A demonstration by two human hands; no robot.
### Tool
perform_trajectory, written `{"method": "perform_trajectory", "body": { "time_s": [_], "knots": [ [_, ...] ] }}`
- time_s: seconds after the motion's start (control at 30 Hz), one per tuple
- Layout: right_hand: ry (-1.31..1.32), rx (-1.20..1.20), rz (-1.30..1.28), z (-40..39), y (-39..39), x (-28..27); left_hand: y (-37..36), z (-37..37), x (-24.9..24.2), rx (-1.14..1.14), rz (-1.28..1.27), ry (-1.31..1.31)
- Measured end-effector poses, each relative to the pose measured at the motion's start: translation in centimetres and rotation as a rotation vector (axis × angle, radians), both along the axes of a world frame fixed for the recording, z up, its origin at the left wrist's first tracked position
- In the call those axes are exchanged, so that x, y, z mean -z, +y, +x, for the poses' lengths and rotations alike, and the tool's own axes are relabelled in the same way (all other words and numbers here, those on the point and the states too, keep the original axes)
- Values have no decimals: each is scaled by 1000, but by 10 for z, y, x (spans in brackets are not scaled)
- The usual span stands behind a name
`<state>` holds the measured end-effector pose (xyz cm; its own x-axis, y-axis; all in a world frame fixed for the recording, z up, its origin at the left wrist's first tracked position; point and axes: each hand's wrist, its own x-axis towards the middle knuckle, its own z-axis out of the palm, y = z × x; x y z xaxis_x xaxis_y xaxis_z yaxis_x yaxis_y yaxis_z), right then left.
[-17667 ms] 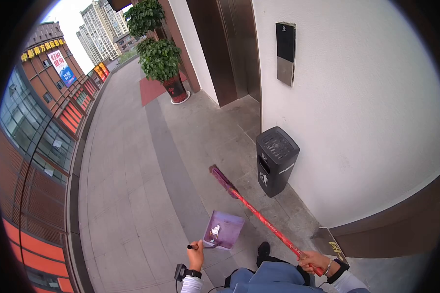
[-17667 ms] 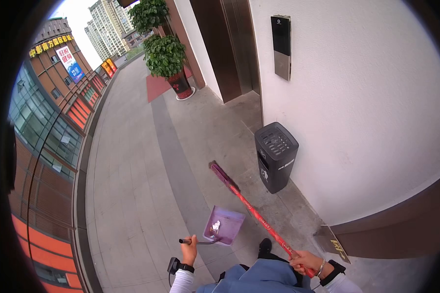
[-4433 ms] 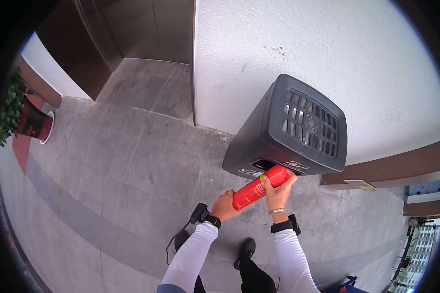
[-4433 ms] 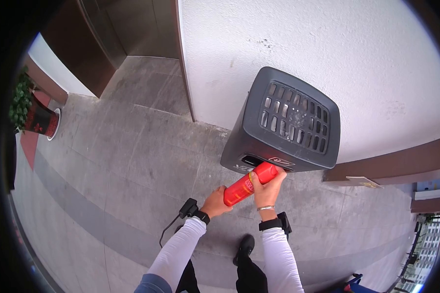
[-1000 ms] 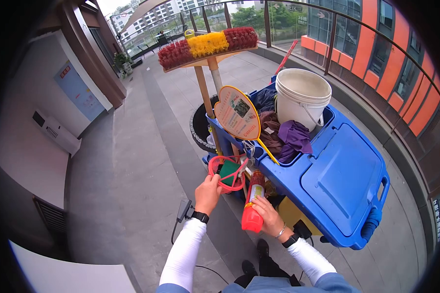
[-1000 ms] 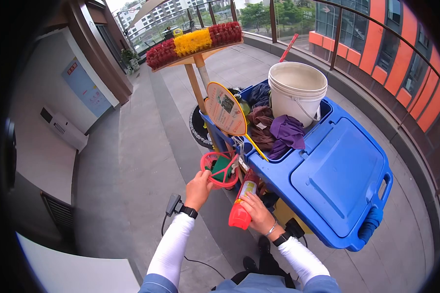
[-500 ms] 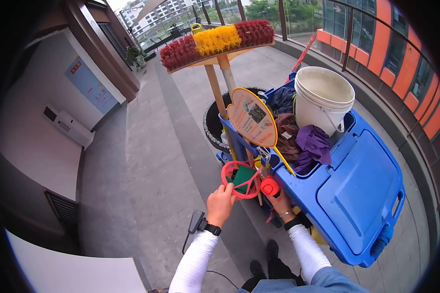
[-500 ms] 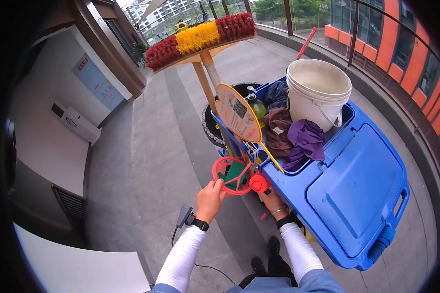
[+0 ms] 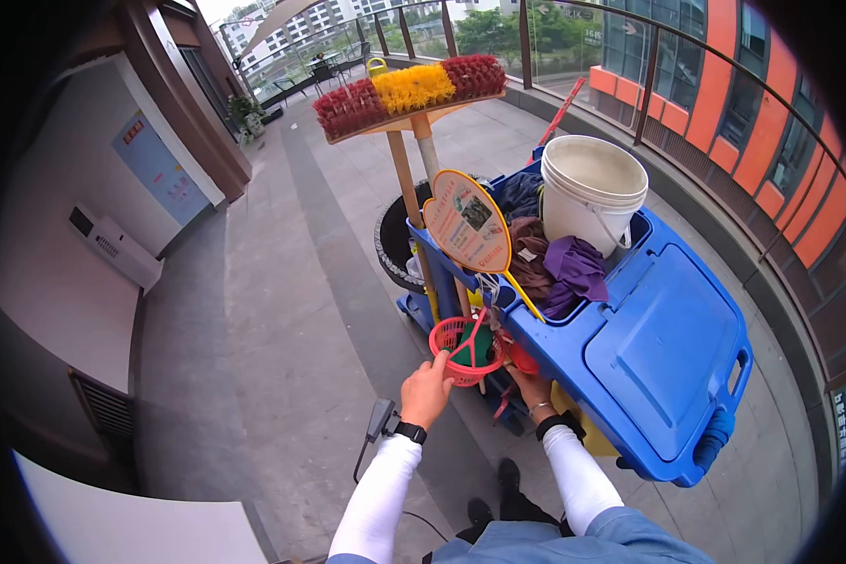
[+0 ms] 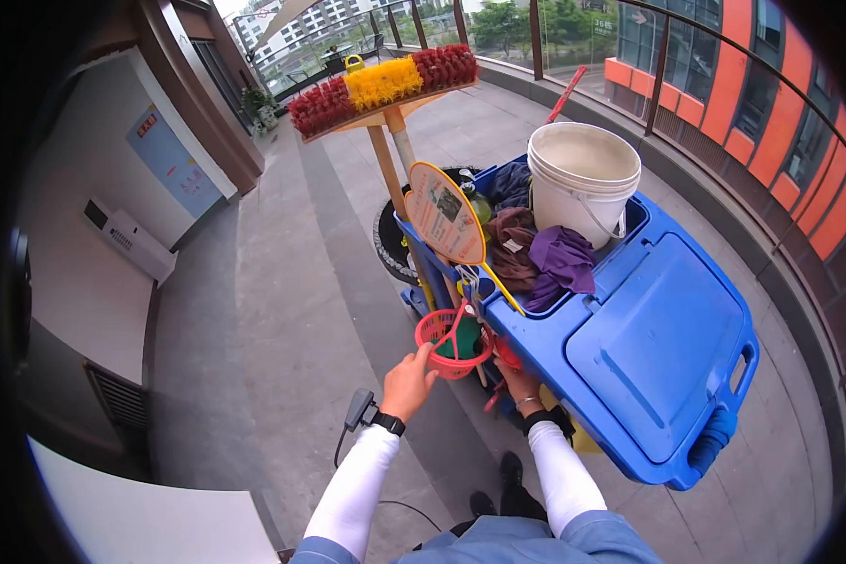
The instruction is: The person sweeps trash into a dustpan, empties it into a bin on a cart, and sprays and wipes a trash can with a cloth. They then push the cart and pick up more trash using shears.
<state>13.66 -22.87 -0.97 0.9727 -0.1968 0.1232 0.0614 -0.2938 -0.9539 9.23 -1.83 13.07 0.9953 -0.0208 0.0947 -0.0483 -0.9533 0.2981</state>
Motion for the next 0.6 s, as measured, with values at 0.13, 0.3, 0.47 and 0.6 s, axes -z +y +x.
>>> {"method": "perform_trajectory", "body": {
  "time_s": [0.13,0.3,0.47,0.6],
  "knots": [
    [50,-14,-167,-19,-6,-17,0,2,4,-12,-15,24],
    [-174,171,-86,-19,11,-51,-2,-3,7,-19,-43,8],
    [-30,8,-31,-10,18,-43,1,-11,6,-33,-53,24],
    [-60,62,3,-11,23,-39,1,-11,-1,-43,-35,34]
  ]
}}
